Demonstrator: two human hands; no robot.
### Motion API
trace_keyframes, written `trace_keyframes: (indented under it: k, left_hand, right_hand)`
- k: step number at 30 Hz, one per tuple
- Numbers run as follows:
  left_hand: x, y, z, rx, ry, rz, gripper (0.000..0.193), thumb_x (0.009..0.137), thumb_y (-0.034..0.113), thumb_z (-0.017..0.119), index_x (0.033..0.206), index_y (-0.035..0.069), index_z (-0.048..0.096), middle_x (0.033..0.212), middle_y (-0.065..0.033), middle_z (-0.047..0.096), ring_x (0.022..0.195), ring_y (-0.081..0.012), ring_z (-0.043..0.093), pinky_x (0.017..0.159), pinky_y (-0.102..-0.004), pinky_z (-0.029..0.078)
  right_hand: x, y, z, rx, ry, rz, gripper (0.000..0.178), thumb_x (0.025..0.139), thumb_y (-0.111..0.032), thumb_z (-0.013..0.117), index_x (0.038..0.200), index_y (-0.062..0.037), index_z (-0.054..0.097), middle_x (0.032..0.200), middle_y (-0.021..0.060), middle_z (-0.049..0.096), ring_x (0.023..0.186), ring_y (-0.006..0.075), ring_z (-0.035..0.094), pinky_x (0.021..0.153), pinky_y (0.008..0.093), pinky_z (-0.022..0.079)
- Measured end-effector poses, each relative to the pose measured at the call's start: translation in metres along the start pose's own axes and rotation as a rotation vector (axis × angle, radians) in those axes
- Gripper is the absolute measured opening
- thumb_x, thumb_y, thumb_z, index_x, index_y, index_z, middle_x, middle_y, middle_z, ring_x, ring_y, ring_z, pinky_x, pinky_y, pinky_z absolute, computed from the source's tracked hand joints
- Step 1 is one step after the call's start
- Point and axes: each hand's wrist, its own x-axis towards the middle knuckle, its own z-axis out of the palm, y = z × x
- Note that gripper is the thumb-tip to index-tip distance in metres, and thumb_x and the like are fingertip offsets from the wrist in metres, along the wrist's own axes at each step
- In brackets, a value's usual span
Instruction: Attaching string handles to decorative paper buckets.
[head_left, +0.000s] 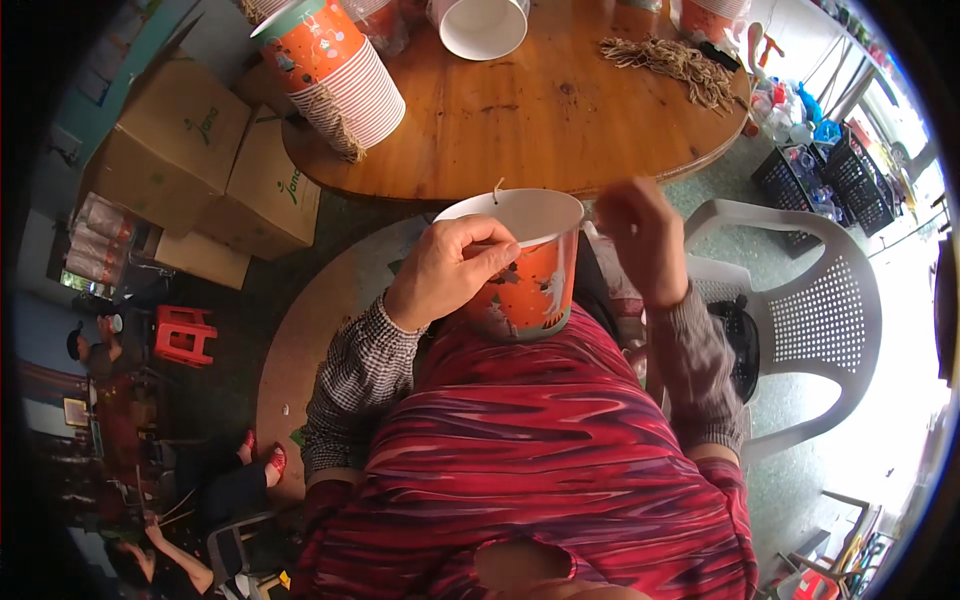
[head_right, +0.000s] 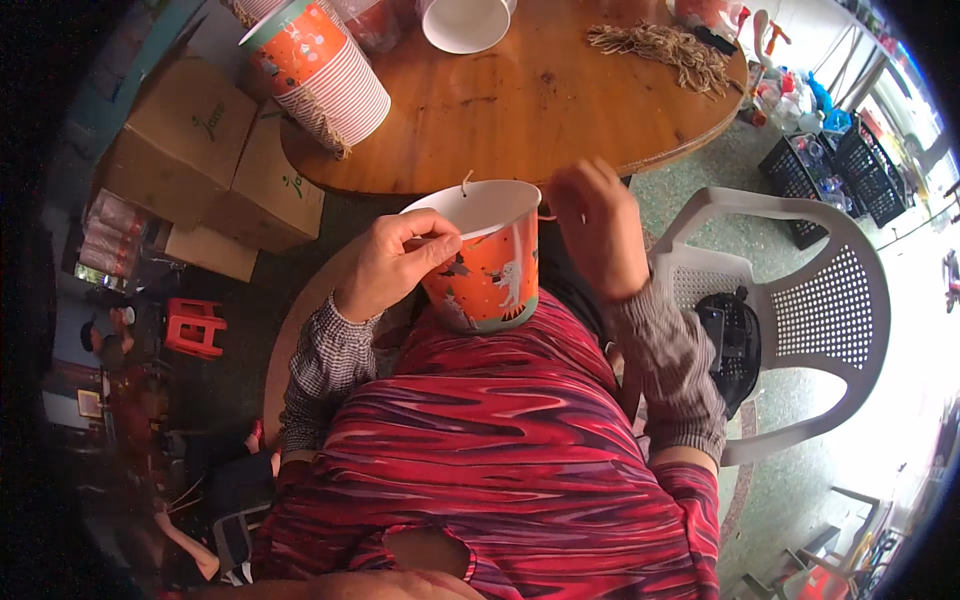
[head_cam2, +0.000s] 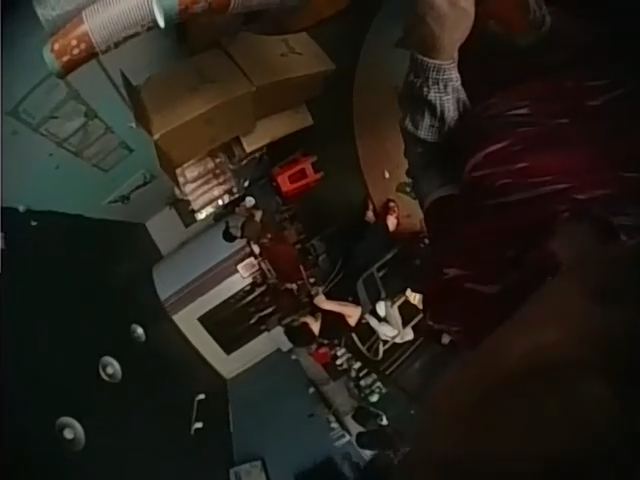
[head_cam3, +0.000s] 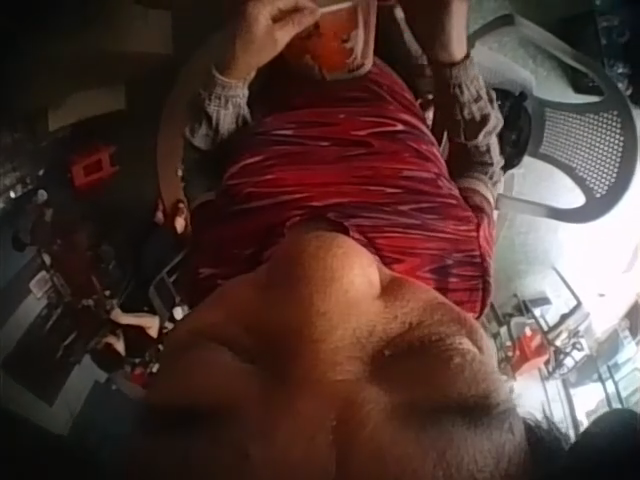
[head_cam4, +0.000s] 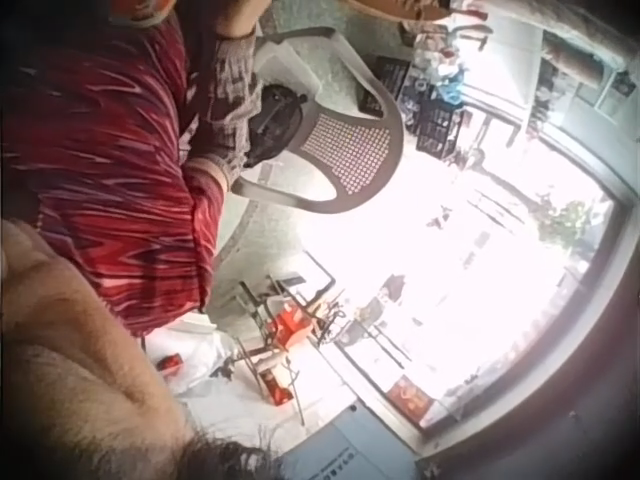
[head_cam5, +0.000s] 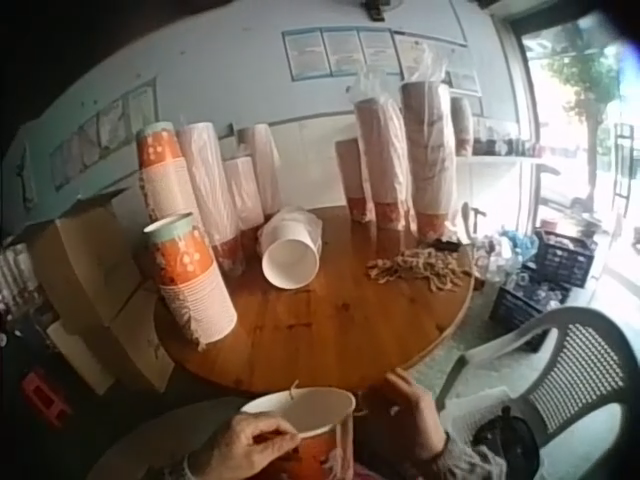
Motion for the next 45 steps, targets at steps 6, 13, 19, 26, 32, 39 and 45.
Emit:
trace_keyframes:
  k: [6, 13, 19, 26, 32, 39, 45]
  left_hand:
    - [0.009, -0.004, 0.003, -0.077, 0.068, 0.000, 0.016, 0.086, 0.012, 0.063, 0.083, -0.004, 0.062, 0.073, -0.0058, 0.063, 0.070, -0.0104, 0.063, 0.064, -0.0254, 0.050]
    - [0.006, -0.023, -0.005, -0.084, 0.155, 0.013, 0.017, 0.087, 0.014, 0.062, 0.087, -0.002, 0.058, 0.076, -0.0064, 0.063, 0.072, -0.0109, 0.058, 0.065, -0.0265, 0.047]
    - [0.010, -0.026, -0.002, 0.092, 0.381, 0.226, 0.010, 0.090, 0.009, 0.059, 0.087, 0.000, 0.057, 0.078, -0.0016, 0.058, 0.072, -0.0070, 0.053, 0.065, -0.0214, 0.043]
    - [0.005, -0.029, -0.005, 0.174, 0.475, 0.391, 0.008, 0.089, 0.008, 0.062, 0.091, 0.002, 0.057, 0.083, -0.0022, 0.056, 0.075, -0.0072, 0.053, 0.067, -0.0211, 0.044]
    - [-0.010, -0.036, -0.005, -0.118, 0.412, 0.095, 0.023, 0.091, 0.014, 0.060, 0.109, 0.001, 0.053, 0.090, -0.0080, 0.066, 0.080, -0.0111, 0.062, 0.068, -0.0231, 0.049]
    - [-0.010, -0.034, -0.010, -0.408, 0.363, 0.091, 0.027, 0.089, 0.011, 0.061, 0.113, 0.001, 0.053, 0.089, -0.0074, 0.066, 0.081, -0.0113, 0.062, 0.069, -0.0243, 0.051]
    - [-0.009, -0.038, -0.012, -0.216, 0.347, 0.148, 0.018, 0.086, 0.011, 0.066, 0.098, -0.001, 0.060, 0.086, -0.0062, 0.066, 0.079, -0.0104, 0.063, 0.068, -0.0243, 0.050]
  right_hand:
    - [0.047, -0.003, 0.050, 0.602, -0.301, -0.013, 0.009, 0.082, 0.005, 0.057, 0.089, 0.0000, 0.059, 0.082, 0.0037, 0.059, 0.073, 0.0092, 0.057, 0.066, 0.0249, 0.048]
    - [0.032, -0.003, 0.056, 0.828, -0.447, 0.197, 0.012, 0.091, -0.012, 0.060, 0.093, 0.0003, 0.058, 0.082, 0.0001, 0.060, 0.075, 0.0065, 0.058, 0.069, 0.0221, 0.049]
    - [0.043, -0.004, 0.051, 0.838, -0.714, 0.262, 0.018, 0.086, -0.009, 0.067, 0.098, 0.0025, 0.062, 0.086, 0.0020, 0.063, 0.080, 0.0071, 0.057, 0.073, 0.0219, 0.047]
    - [0.043, -0.012, 0.072, 0.673, -0.755, 0.118, 0.009, 0.087, -0.005, 0.062, 0.093, 0.0014, 0.065, 0.081, 0.0004, 0.064, 0.077, 0.0070, 0.058, 0.071, 0.0225, 0.049]
    - [0.043, -0.015, 0.070, 0.821, -0.610, 0.290, 0.011, 0.089, -0.007, 0.061, 0.097, 0.0003, 0.062, 0.094, 0.0029, 0.063, 0.077, 0.0079, 0.058, 0.070, 0.0220, 0.049]
    - [0.042, -0.020, 0.076, 0.852, -0.510, 0.272, 0.011, 0.091, -0.011, 0.059, 0.097, -0.0019, 0.061, 0.084, 0.0021, 0.064, 0.067, 0.0080, 0.059, 0.063, 0.0210, 0.049]
    - [0.041, -0.024, 0.078, 0.821, -0.446, 0.323, 0.011, 0.090, -0.012, 0.060, 0.086, -0.0020, 0.062, 0.072, 0.0002, 0.060, 0.060, 0.0058, 0.055, 0.057, 0.0200, 0.045]
